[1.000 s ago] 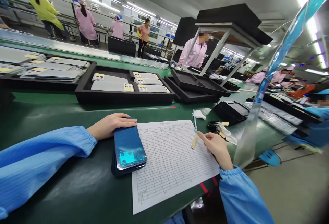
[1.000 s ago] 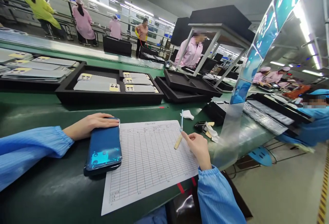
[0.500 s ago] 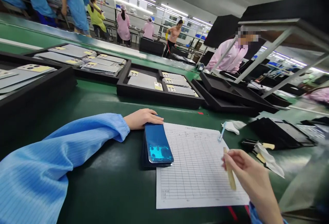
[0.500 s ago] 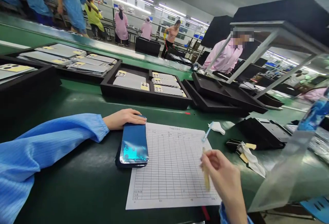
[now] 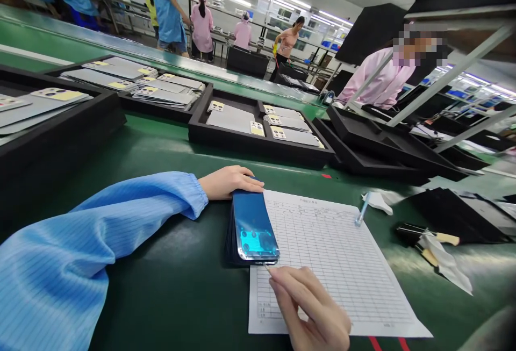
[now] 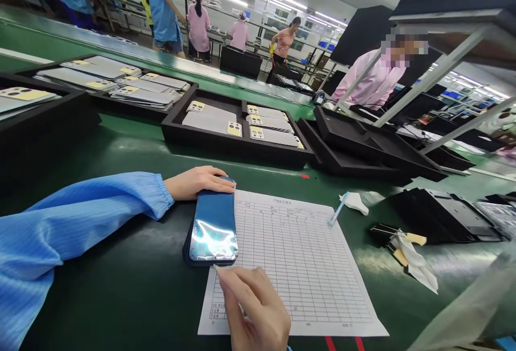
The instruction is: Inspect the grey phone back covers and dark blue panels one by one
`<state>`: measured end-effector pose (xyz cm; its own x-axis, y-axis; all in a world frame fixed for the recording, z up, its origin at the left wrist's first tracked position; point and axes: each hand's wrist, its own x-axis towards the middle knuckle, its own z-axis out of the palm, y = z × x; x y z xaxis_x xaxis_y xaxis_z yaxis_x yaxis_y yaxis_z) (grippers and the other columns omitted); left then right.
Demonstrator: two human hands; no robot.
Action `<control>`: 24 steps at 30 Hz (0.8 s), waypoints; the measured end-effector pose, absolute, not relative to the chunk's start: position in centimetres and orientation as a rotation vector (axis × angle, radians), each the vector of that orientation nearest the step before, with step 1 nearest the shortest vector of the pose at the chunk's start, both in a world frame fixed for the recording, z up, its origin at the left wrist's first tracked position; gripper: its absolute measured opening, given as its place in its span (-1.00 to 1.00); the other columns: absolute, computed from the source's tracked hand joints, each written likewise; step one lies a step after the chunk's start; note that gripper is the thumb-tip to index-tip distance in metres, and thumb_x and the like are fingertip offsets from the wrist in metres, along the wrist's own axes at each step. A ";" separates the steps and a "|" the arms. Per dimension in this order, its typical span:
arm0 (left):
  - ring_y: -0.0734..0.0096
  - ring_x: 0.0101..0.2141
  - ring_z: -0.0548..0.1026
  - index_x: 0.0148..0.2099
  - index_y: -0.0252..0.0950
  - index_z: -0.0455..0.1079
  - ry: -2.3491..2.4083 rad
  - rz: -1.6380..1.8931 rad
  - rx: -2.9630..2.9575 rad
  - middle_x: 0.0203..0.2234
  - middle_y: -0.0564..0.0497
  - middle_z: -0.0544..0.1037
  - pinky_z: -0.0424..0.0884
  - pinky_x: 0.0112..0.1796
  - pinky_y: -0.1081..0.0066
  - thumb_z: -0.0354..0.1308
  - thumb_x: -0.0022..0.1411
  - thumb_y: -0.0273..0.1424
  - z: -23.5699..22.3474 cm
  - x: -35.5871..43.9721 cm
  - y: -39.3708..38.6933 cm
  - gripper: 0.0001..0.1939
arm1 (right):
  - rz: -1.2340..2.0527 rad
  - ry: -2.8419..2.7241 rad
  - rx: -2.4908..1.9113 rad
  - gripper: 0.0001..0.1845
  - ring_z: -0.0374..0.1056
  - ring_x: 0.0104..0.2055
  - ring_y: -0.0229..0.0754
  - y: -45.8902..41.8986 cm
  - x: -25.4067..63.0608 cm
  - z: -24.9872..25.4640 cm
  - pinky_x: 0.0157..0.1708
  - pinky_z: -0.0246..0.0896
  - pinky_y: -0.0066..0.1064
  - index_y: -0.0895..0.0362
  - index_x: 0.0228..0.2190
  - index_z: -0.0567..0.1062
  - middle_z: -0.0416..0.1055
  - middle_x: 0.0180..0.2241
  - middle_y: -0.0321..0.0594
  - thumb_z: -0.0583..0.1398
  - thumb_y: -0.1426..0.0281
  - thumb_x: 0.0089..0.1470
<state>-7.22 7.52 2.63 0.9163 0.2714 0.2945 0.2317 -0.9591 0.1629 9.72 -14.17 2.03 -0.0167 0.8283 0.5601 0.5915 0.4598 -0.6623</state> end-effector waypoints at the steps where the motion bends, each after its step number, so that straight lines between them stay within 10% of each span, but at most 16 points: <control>1: 0.20 -0.06 0.35 0.06 -0.16 0.26 0.390 0.479 2.954 -0.02 0.03 0.42 0.29 -0.09 0.30 0.00 0.16 -0.45 2.6 -7.2 7.5 -0.61 | 0.291 -1.726 -1.232 -0.57 0.36 -0.49 -0.13 -14.1 9.8 2.0 -0.68 0.28 -0.37 -0.09 -0.17 0.45 0.47 -0.42 -0.19 0.14 0.61 -0.04; 24: 0.22 -0.04 0.33 0.07 -0.19 0.25 0.393 0.432 2.994 0.01 0.06 0.39 0.26 -0.04 0.31 -0.06 0.21 -0.40 2.6 -7.3 7.5 -0.63 | 0.187 -1.670 -1.174 -0.68 0.31 -0.47 -0.23 -13.6 9.1 1.6 -0.60 0.23 -0.45 0.11 -0.23 0.52 0.45 -0.44 -0.16 0.16 0.63 -0.03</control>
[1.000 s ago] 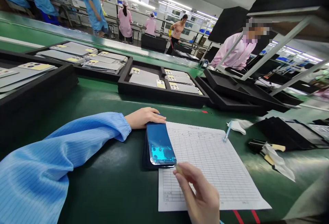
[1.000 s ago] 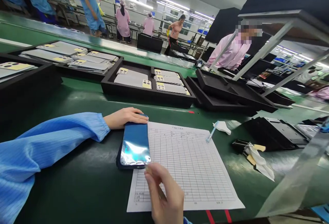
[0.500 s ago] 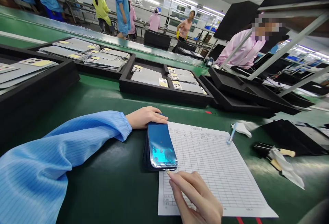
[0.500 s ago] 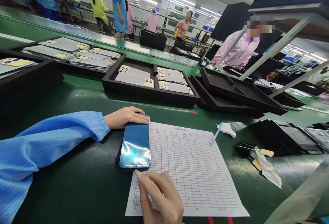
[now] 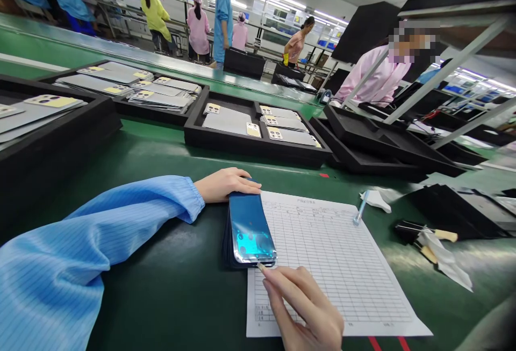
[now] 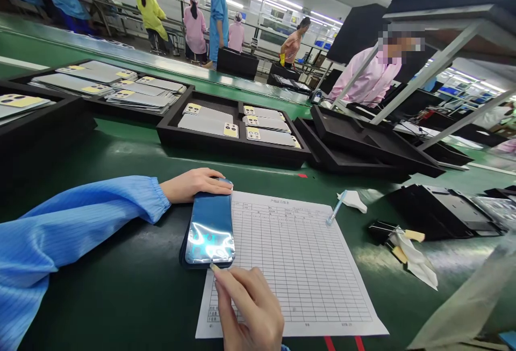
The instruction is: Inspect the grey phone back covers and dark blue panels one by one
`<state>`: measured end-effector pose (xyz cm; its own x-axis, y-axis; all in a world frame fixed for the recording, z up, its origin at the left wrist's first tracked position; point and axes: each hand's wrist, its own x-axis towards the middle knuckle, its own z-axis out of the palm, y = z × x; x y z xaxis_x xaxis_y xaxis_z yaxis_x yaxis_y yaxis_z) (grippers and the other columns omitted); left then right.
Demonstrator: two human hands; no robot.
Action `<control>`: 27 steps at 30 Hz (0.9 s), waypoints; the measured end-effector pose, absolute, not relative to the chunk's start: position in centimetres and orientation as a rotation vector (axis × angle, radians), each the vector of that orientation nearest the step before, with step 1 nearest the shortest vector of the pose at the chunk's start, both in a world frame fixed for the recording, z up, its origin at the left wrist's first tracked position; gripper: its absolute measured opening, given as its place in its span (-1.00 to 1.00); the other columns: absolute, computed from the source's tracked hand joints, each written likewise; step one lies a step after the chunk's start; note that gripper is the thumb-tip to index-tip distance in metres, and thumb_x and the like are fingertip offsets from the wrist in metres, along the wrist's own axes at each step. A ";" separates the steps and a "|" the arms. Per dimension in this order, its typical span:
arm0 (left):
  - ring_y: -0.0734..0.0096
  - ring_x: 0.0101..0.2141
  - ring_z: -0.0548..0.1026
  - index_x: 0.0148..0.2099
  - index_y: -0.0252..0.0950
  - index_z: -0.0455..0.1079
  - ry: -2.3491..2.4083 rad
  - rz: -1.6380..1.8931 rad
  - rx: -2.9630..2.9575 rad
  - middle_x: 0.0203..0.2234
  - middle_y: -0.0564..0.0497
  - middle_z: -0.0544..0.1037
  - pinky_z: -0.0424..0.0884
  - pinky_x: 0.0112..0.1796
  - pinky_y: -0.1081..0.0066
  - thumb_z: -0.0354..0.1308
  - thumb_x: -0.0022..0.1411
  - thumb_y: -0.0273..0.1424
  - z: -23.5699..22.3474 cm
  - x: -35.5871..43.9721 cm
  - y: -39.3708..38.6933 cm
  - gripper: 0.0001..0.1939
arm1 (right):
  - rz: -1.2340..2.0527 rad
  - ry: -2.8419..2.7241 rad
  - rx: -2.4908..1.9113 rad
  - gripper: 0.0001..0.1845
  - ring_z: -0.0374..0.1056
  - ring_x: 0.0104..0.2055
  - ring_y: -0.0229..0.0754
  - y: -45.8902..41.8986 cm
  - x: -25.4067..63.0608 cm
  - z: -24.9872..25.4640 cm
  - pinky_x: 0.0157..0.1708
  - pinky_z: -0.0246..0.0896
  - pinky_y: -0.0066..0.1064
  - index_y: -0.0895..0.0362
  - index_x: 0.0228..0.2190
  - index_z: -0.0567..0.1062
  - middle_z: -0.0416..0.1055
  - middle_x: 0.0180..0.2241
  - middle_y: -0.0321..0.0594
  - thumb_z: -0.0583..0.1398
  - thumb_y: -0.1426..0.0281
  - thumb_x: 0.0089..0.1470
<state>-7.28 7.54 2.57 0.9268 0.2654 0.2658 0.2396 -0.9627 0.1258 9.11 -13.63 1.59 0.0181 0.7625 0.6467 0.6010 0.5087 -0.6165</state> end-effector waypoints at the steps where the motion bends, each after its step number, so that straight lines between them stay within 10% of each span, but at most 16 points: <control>1: 0.21 -0.03 0.32 0.07 -0.19 0.25 0.393 0.430 2.995 0.01 0.06 0.39 0.26 -0.04 0.30 -0.07 0.21 -0.40 2.6 -7.3 7.5 -0.63 | 0.189 -1.669 -1.172 -0.68 0.31 -0.47 -0.23 -13.6 9.1 1.6 -0.60 0.24 -0.45 0.12 -0.23 0.52 0.45 -0.44 -0.15 0.16 0.63 -0.03; 27: 0.19 -0.03 0.32 0.08 -0.20 0.24 0.393 0.423 2.987 0.02 0.05 0.38 0.26 -0.03 0.28 -0.07 0.21 -0.38 2.6 -7.3 7.5 -0.62 | 0.191 -1.688 -1.177 -0.69 0.31 -0.46 -0.23 -13.7 9.1 1.8 -0.60 0.24 -0.46 0.10 -0.21 0.50 0.46 -0.44 -0.17 0.15 0.61 -0.01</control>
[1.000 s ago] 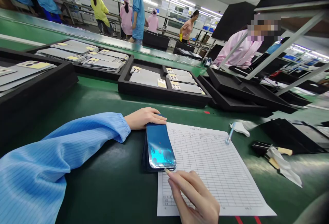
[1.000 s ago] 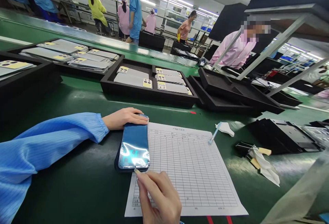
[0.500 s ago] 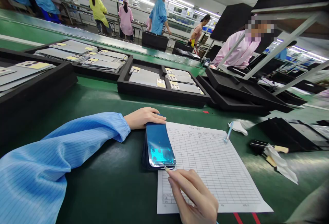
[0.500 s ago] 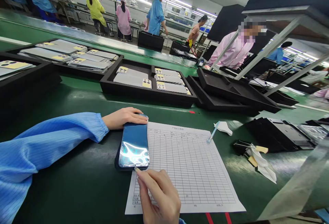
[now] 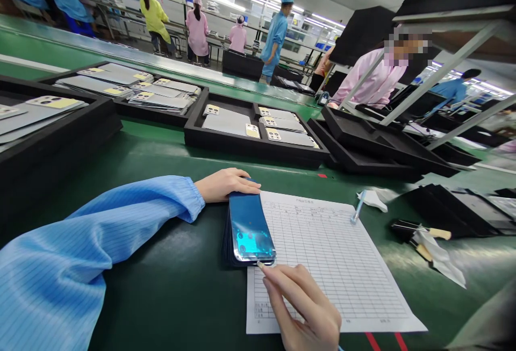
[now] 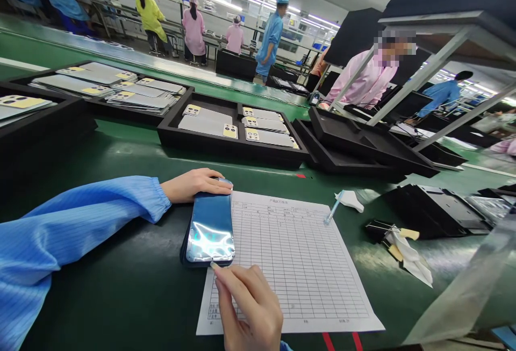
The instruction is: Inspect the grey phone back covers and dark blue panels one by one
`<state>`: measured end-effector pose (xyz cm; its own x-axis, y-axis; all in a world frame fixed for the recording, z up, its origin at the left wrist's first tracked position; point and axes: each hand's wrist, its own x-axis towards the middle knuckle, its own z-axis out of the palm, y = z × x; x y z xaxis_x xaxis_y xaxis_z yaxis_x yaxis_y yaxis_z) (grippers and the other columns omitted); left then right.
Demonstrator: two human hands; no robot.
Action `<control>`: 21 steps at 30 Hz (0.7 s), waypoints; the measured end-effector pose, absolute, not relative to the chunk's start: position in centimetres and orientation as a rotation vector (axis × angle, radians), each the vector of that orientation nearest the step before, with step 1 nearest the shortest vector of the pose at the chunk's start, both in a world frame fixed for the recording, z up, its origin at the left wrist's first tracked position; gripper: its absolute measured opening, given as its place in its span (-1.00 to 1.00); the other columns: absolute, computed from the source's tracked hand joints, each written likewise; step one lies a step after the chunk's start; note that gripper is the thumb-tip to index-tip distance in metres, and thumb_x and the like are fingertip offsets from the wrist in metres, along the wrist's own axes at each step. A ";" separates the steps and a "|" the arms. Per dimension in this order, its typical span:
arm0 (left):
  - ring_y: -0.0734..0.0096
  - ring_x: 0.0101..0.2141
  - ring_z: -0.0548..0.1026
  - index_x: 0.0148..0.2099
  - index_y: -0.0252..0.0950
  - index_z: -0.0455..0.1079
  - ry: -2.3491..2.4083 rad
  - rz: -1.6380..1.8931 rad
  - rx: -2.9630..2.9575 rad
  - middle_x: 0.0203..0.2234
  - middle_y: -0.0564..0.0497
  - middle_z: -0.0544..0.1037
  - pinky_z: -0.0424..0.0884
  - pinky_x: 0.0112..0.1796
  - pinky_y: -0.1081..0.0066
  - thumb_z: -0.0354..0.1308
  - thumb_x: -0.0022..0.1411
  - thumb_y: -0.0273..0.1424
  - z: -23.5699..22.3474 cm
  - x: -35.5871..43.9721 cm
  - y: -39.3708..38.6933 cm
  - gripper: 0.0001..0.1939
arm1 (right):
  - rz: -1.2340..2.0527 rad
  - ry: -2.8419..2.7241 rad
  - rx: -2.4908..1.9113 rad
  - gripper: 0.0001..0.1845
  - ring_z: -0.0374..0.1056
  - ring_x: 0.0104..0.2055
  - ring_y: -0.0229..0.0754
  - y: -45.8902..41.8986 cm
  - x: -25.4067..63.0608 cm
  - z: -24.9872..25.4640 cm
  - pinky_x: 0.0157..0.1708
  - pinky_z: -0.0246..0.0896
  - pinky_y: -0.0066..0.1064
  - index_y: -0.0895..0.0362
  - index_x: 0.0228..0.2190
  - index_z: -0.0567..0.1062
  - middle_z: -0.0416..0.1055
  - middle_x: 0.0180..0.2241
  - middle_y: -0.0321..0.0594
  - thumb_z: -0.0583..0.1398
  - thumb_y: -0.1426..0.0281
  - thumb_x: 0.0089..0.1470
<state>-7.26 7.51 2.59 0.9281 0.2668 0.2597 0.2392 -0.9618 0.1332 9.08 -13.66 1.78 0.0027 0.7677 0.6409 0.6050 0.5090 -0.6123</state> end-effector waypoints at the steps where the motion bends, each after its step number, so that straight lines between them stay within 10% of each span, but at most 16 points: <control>1: 0.20 -0.03 0.32 0.08 -0.19 0.24 0.394 0.425 2.986 0.02 0.05 0.38 0.25 -0.02 0.29 -0.07 0.21 -0.38 2.6 -7.3 7.5 -0.62 | 0.188 -1.685 -1.177 -0.69 0.31 -0.46 -0.24 -13.7 9.1 1.8 -0.60 0.24 -0.46 0.10 -0.22 0.50 0.46 -0.44 -0.17 0.15 0.60 -0.01; 21: 0.25 -0.04 0.34 0.06 -0.15 0.25 0.369 0.486 2.948 -0.01 0.02 0.42 0.25 -0.03 0.31 -0.04 0.20 -0.41 2.6 -7.3 7.5 -0.63 | 0.155 -1.695 -1.169 -0.70 0.34 -0.48 -0.21 -13.5 9.1 1.7 -0.61 0.27 -0.45 0.10 -0.23 0.51 0.47 -0.45 -0.16 0.15 0.60 -0.02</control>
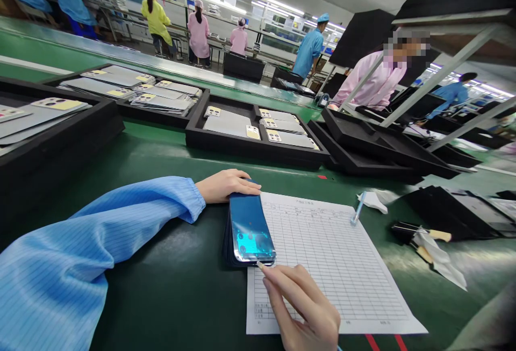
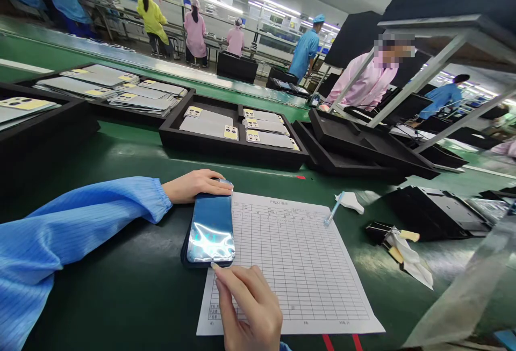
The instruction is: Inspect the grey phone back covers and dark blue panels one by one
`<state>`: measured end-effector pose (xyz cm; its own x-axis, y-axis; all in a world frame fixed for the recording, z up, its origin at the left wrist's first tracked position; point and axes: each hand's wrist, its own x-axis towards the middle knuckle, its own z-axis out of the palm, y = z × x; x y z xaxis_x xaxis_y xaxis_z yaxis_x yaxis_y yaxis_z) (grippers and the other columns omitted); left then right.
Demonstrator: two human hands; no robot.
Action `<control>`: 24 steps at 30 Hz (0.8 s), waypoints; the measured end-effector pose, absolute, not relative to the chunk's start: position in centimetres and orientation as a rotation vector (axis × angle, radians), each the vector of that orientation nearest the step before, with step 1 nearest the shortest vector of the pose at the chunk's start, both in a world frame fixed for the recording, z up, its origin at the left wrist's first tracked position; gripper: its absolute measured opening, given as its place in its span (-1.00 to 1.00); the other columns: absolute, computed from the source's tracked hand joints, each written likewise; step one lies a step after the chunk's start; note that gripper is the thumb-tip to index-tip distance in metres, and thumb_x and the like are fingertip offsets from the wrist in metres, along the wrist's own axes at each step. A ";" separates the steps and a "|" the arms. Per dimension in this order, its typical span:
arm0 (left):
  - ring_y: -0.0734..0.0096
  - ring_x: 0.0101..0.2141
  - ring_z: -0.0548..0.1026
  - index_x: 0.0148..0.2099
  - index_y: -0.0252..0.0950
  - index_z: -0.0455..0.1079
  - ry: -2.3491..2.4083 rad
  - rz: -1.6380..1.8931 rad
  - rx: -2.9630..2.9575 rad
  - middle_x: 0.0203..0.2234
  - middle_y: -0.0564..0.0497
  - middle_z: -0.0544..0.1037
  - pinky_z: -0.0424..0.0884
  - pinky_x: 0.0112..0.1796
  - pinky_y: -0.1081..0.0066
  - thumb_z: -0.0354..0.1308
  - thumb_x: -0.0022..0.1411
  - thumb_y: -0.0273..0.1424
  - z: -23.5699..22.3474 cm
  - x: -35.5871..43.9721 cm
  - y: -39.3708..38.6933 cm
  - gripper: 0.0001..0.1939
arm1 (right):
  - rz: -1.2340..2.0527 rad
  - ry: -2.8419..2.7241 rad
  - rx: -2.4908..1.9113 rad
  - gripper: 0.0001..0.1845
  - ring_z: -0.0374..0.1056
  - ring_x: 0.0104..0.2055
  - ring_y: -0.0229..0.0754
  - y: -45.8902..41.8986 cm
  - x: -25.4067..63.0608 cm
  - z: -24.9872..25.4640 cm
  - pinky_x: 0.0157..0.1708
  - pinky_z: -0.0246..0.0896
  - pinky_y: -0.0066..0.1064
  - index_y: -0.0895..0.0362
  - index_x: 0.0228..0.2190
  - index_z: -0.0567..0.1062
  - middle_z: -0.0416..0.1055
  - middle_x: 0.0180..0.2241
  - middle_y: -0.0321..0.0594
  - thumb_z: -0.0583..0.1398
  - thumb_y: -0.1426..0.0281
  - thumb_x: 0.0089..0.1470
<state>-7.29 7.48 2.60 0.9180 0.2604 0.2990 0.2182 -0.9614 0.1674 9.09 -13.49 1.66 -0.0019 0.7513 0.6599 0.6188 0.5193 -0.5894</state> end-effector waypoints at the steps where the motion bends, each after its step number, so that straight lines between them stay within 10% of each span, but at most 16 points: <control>1: 0.25 -0.04 0.34 0.07 -0.15 0.25 0.369 0.482 2.949 -0.01 0.03 0.41 0.25 -0.03 0.30 -0.04 0.20 -0.41 2.6 -7.3 7.5 -0.63 | 0.153 -1.695 -1.169 -0.70 0.34 -0.48 -0.21 -13.5 9.1 1.7 -0.61 0.26 -0.45 0.11 -0.24 0.51 0.46 -0.45 -0.16 0.14 0.60 -0.02; 24: 0.21 -0.05 0.34 0.06 -0.17 0.26 0.360 0.485 2.934 -0.01 -0.02 0.41 0.27 -0.05 0.27 -0.04 0.20 -0.41 2.6 -7.3 7.5 -0.63 | 0.192 -1.672 -1.196 -0.68 0.36 -0.48 -0.21 -13.7 9.0 2.1 -0.59 0.29 -0.44 0.07 -0.25 0.52 0.48 -0.45 -0.18 0.16 0.61 -0.04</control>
